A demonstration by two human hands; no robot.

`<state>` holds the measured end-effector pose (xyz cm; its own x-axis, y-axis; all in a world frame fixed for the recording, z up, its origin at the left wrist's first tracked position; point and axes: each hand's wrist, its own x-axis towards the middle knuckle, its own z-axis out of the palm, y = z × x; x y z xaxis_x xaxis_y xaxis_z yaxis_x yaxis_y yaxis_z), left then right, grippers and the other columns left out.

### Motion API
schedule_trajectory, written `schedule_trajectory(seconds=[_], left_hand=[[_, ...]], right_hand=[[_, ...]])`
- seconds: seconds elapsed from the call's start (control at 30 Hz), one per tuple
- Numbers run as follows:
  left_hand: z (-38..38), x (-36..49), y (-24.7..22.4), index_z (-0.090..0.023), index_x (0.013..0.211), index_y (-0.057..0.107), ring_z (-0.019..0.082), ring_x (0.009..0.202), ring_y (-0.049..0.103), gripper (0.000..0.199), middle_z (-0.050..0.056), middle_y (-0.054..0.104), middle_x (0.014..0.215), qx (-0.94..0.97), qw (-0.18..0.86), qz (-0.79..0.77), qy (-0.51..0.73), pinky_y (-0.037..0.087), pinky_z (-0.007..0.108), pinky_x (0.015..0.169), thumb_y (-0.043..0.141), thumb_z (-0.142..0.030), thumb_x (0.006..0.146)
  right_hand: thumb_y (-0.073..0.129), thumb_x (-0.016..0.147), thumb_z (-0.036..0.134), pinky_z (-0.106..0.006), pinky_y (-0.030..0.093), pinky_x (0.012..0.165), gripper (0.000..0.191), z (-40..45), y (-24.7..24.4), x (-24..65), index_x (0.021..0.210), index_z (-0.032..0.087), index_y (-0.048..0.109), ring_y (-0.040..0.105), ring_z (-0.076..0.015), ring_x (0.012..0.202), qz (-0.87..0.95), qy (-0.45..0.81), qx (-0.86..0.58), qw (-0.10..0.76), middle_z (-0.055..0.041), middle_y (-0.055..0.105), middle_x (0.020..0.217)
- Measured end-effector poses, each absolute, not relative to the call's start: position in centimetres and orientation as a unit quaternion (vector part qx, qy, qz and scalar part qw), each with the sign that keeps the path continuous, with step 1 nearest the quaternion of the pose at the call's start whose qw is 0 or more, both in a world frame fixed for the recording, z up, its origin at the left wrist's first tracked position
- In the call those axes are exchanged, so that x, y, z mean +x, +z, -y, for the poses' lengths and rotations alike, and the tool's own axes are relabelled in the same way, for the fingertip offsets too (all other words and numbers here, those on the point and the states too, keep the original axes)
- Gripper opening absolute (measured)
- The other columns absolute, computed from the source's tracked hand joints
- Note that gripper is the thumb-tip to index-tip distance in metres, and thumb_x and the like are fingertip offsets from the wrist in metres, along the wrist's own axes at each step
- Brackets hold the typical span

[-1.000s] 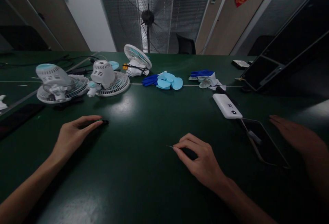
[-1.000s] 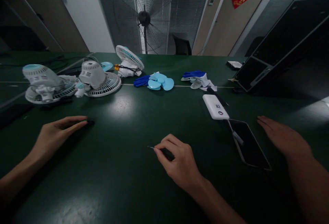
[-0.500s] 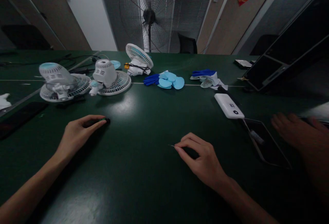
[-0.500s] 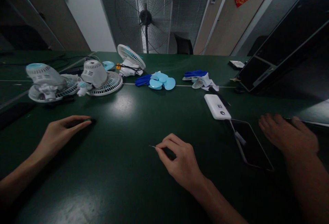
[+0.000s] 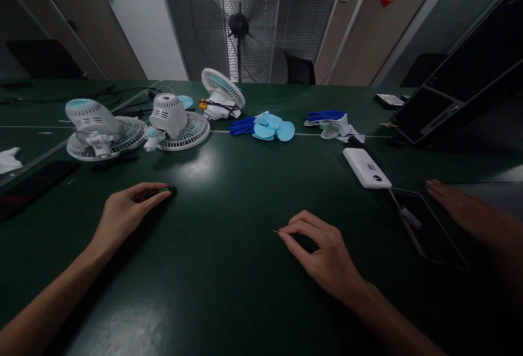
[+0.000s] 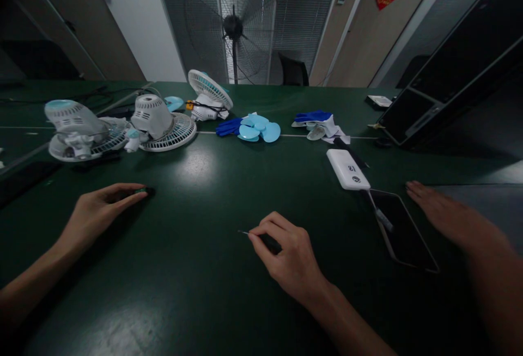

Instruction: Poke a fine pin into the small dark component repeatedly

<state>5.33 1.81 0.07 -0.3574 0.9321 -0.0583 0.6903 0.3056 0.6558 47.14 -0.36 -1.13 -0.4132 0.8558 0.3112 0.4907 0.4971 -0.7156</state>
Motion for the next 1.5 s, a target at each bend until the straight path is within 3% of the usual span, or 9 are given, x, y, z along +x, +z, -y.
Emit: schedule_trajectory(seconds=[0.13, 0.37, 0.47, 0.57, 0.77, 0.93, 1.13, 1.33, 1.5], left_hand=[[-1.9, 5.5, 0.3, -0.022, 0.123, 0.075, 0.03, 0.106, 0.069, 0.066, 0.007, 0.076, 0.12, 0.515, 0.236, -0.774, 0.281, 0.051, 0.032, 0.083, 0.068, -0.072, 0.081], [-2.3, 4.9, 0.4, -0.019, 0.12, 0.074, 0.031, 0.107, 0.07, 0.066, 0.008, 0.077, 0.116, 0.528, 0.257, -0.76, 0.279, 0.051, 0.033, 0.084, 0.068, -0.072, 0.08], [-2.1, 6.1, 0.4, -0.021, 0.116, 0.075, 0.03, 0.107, 0.07, 0.057, 0.007, 0.077, 0.118, 0.571, 0.258, -0.729, 0.276, 0.052, 0.035, 0.089, 0.067, -0.068, 0.084], [-1.4, 9.5, 0.1, -0.024, 0.112, 0.077, 0.028, 0.099, 0.072, 0.045, 0.007, 0.077, 0.112, 0.642, 0.283, -0.666, 0.256, 0.055, 0.035, 0.084, 0.065, -0.061, 0.089], [0.9, 19.3, -1.1, -0.03, 0.111, 0.075, 0.021, 0.093, 0.07, 0.02, 0.006, 0.074, 0.108, 0.765, 0.351, -0.477, 0.255, 0.056, 0.034, 0.08, 0.063, -0.036, 0.096], [2.0, 22.3, -1.6, -0.029, 0.116, 0.07, 0.02, 0.087, 0.066, 0.023, 0.004, 0.071, 0.099, 0.774, 0.351, -0.456, 0.265, 0.054, 0.034, 0.076, 0.067, -0.027, 0.093], [2.0, 22.0, -1.8, -0.031, 0.12, 0.066, 0.021, 0.093, 0.065, 0.032, 0.005, 0.069, 0.106, 0.771, 0.354, -0.451, 0.276, 0.055, 0.034, 0.078, 0.072, -0.024, 0.089], [1.8, 22.0, -1.6, -0.027, 0.11, 0.069, 0.022, 0.101, 0.065, 0.015, 0.005, 0.07, 0.107, 0.778, 0.374, -0.426, 0.27, 0.053, 0.037, 0.086, 0.068, -0.025, 0.095], [1.8, 21.9, -1.8, -0.025, 0.111, 0.069, 0.02, 0.101, 0.064, 0.014, 0.004, 0.07, 0.107, 0.776, 0.379, -0.429, 0.266, 0.052, 0.037, 0.088, 0.067, -0.024, 0.097]], right_hand=[[0.064, 0.1, 0.02, -0.029, 0.058, 0.071, 0.011, 0.4, -1.1, 47.1, 0.1, 0.023, 0.074, 0.069, -0.0172, 0.083, 0.797, 0.273, -0.421, 0.337, -0.0042, 0.07, 0.097], [0.064, 0.099, 0.017, -0.03, 0.057, 0.072, 0.011, 0.4, -1.1, 47.1, 0.1, 0.023, 0.074, 0.068, -0.0168, 0.084, 0.793, 0.284, -0.425, 0.33, -0.0034, 0.069, 0.099], [0.064, 0.099, 0.018, -0.03, 0.057, 0.073, 0.011, 0.4, -1.2, 47.1, 0.1, 0.023, 0.074, 0.068, -0.0168, 0.084, 0.793, 0.284, -0.427, 0.328, -0.0031, 0.069, 0.098], [0.064, 0.1, 0.02, -0.03, 0.057, 0.074, 0.011, 0.4, -1.1, 47.1, 0.099, 0.023, 0.074, 0.068, -0.0168, 0.083, 0.797, 0.278, -0.426, 0.326, -0.0032, 0.069, 0.097], [0.067, 0.097, 0.021, -0.03, 0.056, 0.076, 0.009, 0.7, -0.7, 47.6, 0.101, 0.023, 0.074, 0.069, -0.0168, 0.085, 0.815, 0.285, -0.414, 0.289, -0.0028, 0.07, 0.099], [0.066, 0.097, 0.019, -0.029, 0.052, 0.073, 0.011, 0.8, -0.5, 47.9, 0.102, 0.023, 0.075, 0.068, -0.0159, 0.083, 0.841, 0.276, -0.383, 0.264, -0.0023, 0.069, 0.097], [0.065, 0.098, 0.02, -0.03, 0.048, 0.068, 0.013, 1.0, -0.6, 47.9, 0.104, 0.025, 0.075, 0.067, -0.0155, 0.081, 0.856, 0.252, -0.39, 0.225, -0.0017, 0.069, 0.099], [0.063, 0.099, 0.019, -0.029, 0.048, 0.067, 0.014, 1.0, -0.8, 47.6, 0.105, 0.025, 0.074, 0.067, -0.015, 0.08, 0.859, 0.242, -0.389, 0.227, -0.0014, 0.068, 0.099], [0.063, 0.099, 0.019, -0.029, 0.047, 0.066, 0.013, 1.1, -1.1, 47.2, 0.103, 0.025, 0.074, 0.067, -0.0148, 0.079, 0.857, 0.235, -0.39, 0.241, -0.0011, 0.068, 0.098]])
